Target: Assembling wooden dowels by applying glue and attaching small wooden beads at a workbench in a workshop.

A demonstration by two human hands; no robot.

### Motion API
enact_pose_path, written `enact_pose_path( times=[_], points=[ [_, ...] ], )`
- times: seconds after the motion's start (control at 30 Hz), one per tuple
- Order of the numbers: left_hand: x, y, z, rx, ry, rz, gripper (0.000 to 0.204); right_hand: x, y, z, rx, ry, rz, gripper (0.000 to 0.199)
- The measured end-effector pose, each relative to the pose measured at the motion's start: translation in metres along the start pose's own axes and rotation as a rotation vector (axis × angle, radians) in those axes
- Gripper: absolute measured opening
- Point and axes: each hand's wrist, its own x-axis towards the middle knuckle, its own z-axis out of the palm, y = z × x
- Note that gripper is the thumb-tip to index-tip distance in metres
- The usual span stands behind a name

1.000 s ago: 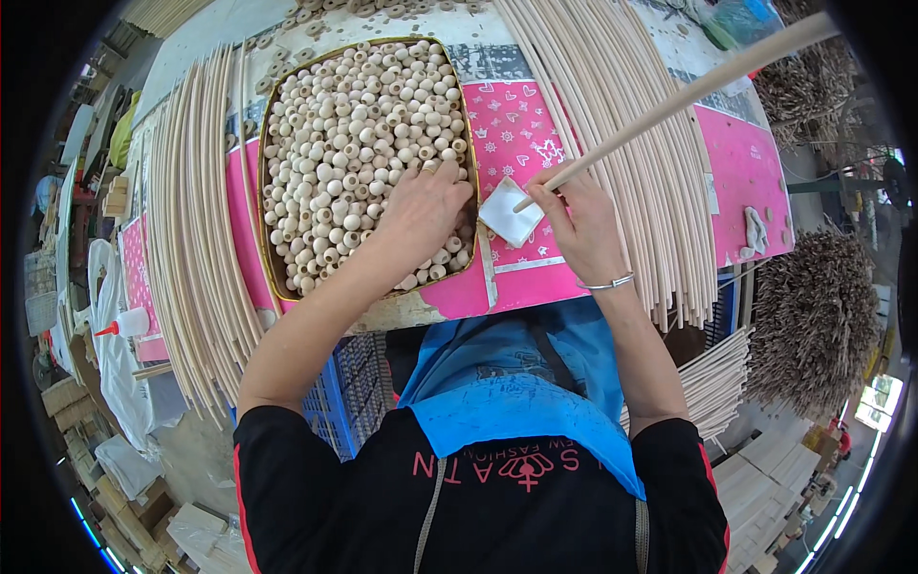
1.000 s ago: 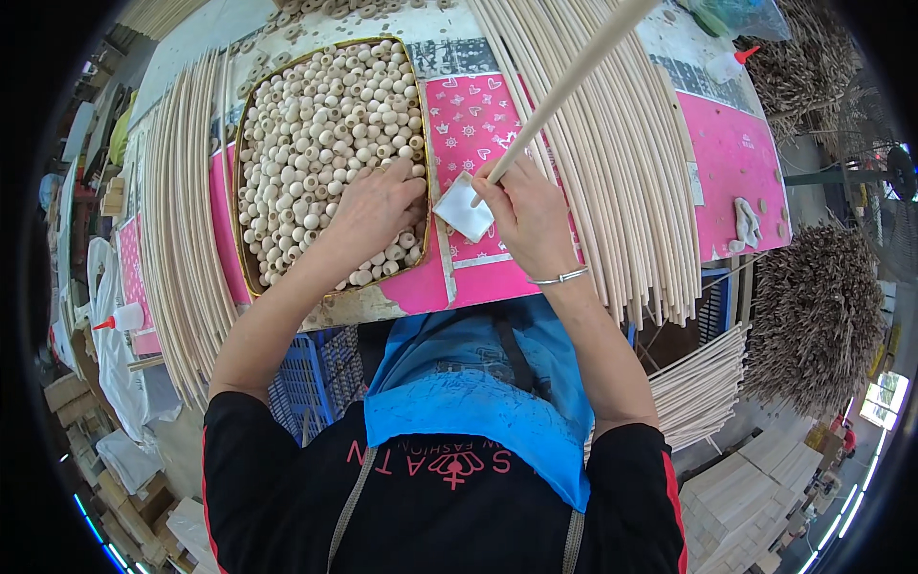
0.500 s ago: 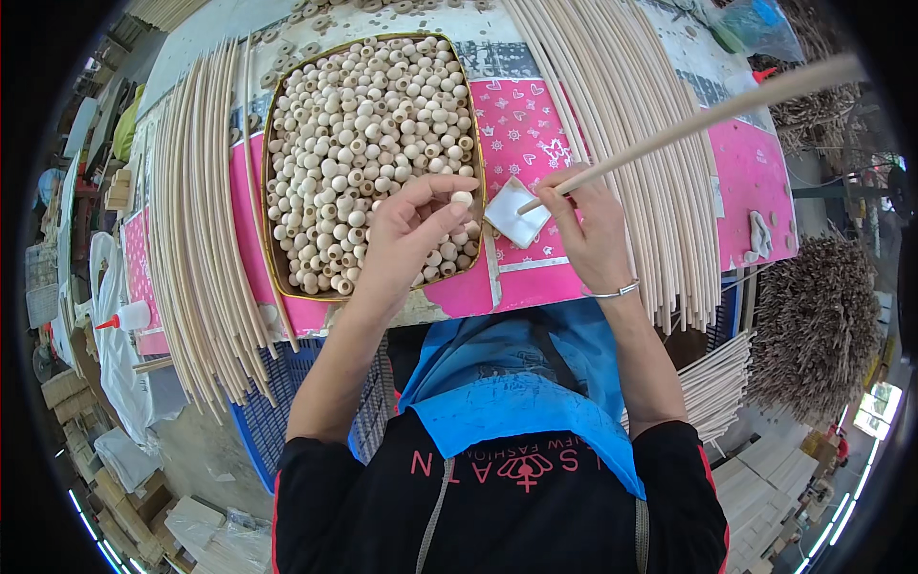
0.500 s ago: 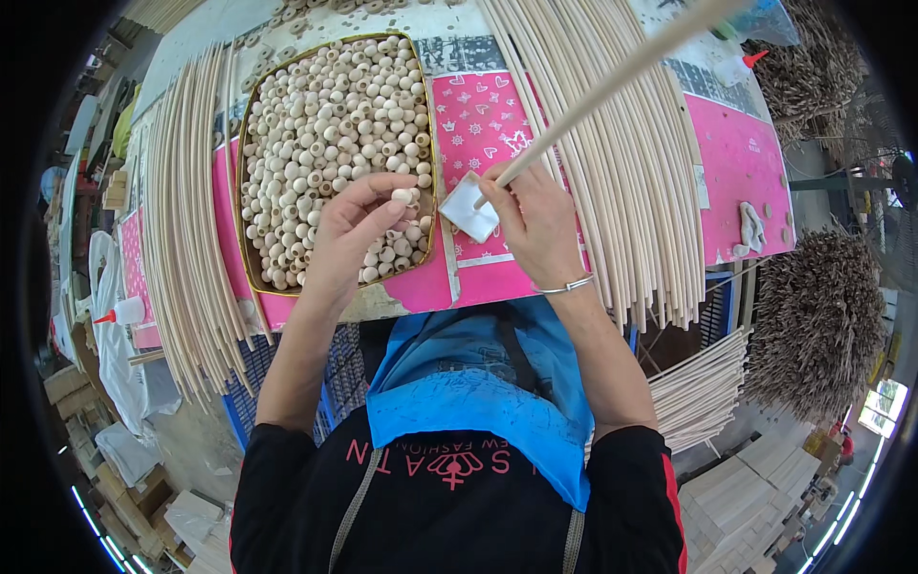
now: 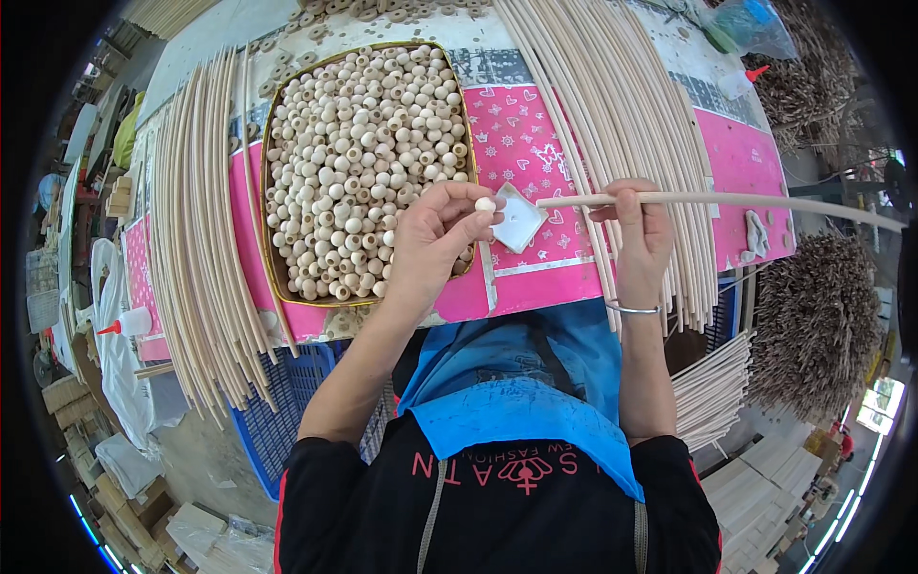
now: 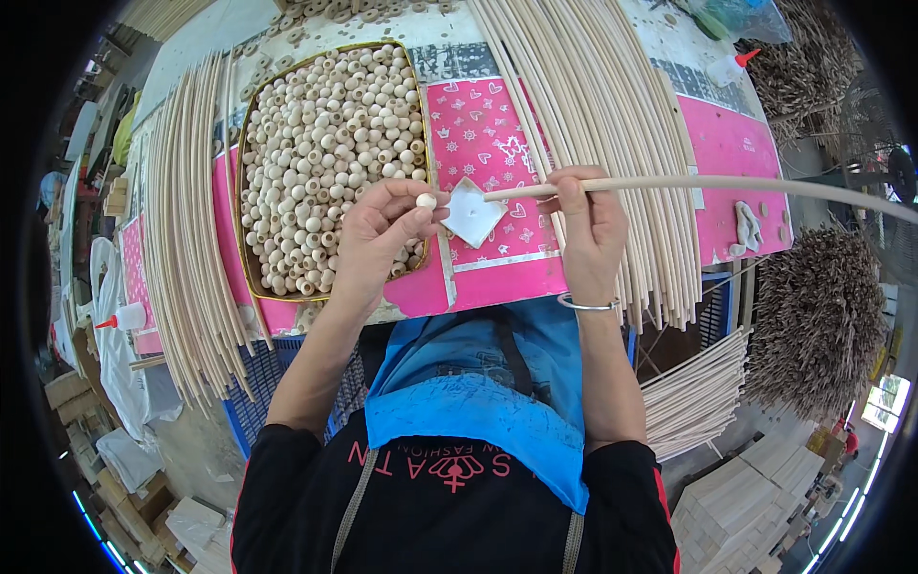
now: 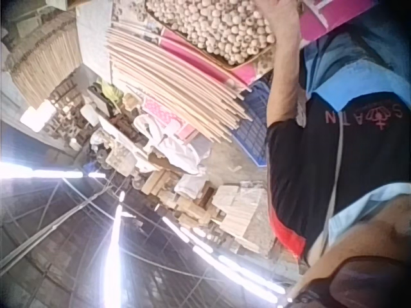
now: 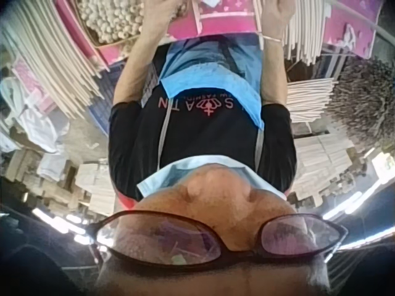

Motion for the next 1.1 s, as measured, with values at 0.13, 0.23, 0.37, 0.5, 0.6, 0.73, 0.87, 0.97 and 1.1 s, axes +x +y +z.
enact_pose_path(
  times=[0.13,0.23,0.37,0.5,0.6,0.73,0.87,0.97,1.1],
  points=[
    [0.003,-0.007,0.004,0.072,-0.023,0.001,0.022,0.003,-0.026,-0.003,0.044,0.012,-0.037,0.023],
    [0.004,-0.008,0.014,-0.016,-0.024,-0.063,0.022,0.003,-0.04,-0.001,0.052,0.004,-0.072,0.026],
    [0.002,-0.004,0.027,-0.198,-0.023,-0.162,0.023,0.003,-0.045,0.001,0.067,-0.044,-0.143,0.026],
    [-0.003,-0.006,0.03,-0.247,-0.032,-0.163,0.025,-0.001,-0.039,0.003,0.068,-0.073,-0.145,0.025],
    [-0.005,-0.006,0.03,-0.267,-0.051,-0.147,0.026,-0.003,-0.035,0.005,0.08,-0.061,-0.118,0.024],
    [-0.006,-0.006,0.028,-0.225,-0.068,-0.114,0.026,-0.005,-0.031,0.008,0.133,-0.039,-0.08,0.022],
    [-0.006,-0.006,0.026,-0.193,-0.063,-0.118,0.025,-0.005,-0.026,0.006,0.113,-0.07,-0.093,0.02],
    [-0.007,-0.008,0.026,-0.194,-0.041,-0.107,0.024,-0.008,-0.022,0.006,0.083,-0.094,-0.174,0.018],
    [-0.011,-0.007,0.027,-0.118,-0.009,-0.05,0.023,-0.011,-0.023,0.002,-0.015,-0.139,-0.256,0.017]
  ],
)
